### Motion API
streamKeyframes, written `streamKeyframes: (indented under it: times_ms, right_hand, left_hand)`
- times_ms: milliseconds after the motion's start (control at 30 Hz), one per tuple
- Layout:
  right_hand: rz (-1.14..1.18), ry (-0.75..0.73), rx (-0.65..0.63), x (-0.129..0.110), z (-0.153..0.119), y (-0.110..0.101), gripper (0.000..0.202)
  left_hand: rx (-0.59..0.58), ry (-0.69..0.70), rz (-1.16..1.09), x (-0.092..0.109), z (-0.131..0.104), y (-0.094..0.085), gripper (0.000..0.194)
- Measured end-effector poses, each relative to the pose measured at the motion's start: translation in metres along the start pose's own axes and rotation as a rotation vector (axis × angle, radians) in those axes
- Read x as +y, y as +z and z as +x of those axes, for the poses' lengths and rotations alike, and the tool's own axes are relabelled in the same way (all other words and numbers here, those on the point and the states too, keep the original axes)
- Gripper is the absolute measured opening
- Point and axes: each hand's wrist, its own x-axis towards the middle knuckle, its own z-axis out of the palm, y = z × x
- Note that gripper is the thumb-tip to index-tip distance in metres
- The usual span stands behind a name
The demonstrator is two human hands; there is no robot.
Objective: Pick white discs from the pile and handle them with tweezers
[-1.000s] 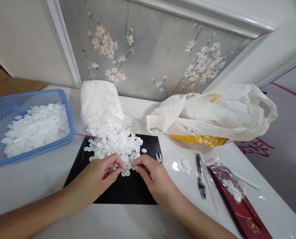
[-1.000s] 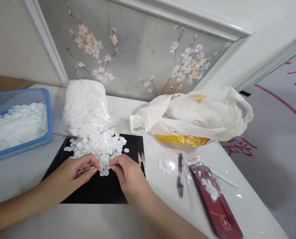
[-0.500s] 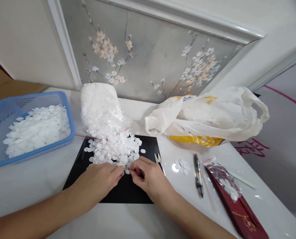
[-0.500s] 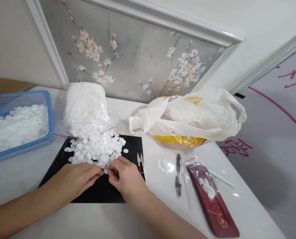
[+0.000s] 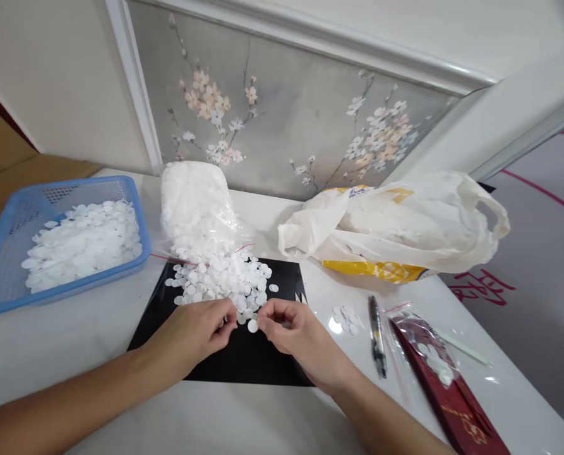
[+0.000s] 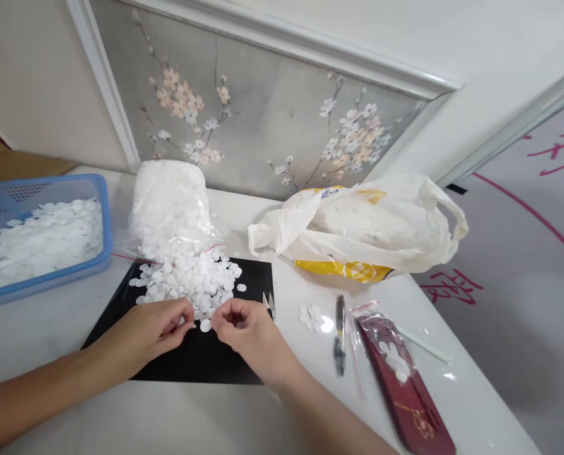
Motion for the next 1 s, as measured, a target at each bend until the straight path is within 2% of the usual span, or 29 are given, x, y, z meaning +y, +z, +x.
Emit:
streamKeyframes:
  times_ms: [67,167,233,267,400,533,633,700,767,833,933,1000]
  right_hand:
    - [0.054,0.016,-0.015,-0.002,-0.001,0.0,0.027]
    - [0.127,0.054,-0.042,-0.003,-0.001,0.0,0.029]
    - [0.149,0.072,-0.056,-0.002,-0.002,0.001,0.029]
    - [0.144,0.072,-0.06,-0.001,-0.002,0.001,0.028]
    - [0.012,0.022,-0.031,0.002,0.0,0.006,0.024]
    - [-0.176,-0.026,0.024,0.004,0.002,0.005,0.016]
    - [-0.378,-0.136,0.089,-0.001,-0.005,-0.005,0.004]
    - [-0.572,-0.261,0.146,-0.008,-0.014,-0.01,0.012]
    - [-0.712,-0.374,0.102,-0.016,-0.023,-0.007,0.028]
    - [-0.798,-0.443,-0.017,-0.022,-0.031,0.006,0.034]
    - [-0.985,-0.515,-0.137,-0.022,-0.036,0.031,0.026]
    - [-1.078,-0.624,-0.082,-0.018,-0.035,0.037,0.018]
  left_hand:
    - [-0.071,-0.147,-0.316,0.005,0.0,-0.006,0.012]
    - [-0.23,-0.404,-0.992,0.013,-0.001,-0.013,0.013]
    - [-0.269,-0.483,-1.274,0.016,-0.001,-0.014,0.013]
    - [-0.266,-0.503,-1.345,0.018,0.0,-0.014,0.014]
    - [-0.251,-0.496,-1.359,0.019,0.0,-0.006,0.027]
    - [-0.304,-0.463,-1.332,0.02,-0.004,0.0,0.03]
    - [-0.303,-0.544,-1.376,0.023,-0.006,-0.001,0.029]
    - [-0.289,-0.614,-1.42,0.026,-0.006,-0.002,0.027]
    - [-0.286,-0.657,-1.454,0.028,-0.006,-0.002,0.024]
    - [-0.3,-0.646,-1.488,0.029,-0.007,-0.001,0.022]
    - [-0.328,-0.617,-1.576,0.028,-0.009,0.001,0.022]
    - [-0.318,-0.659,-1.615,0.028,-0.011,0.001,0.024]
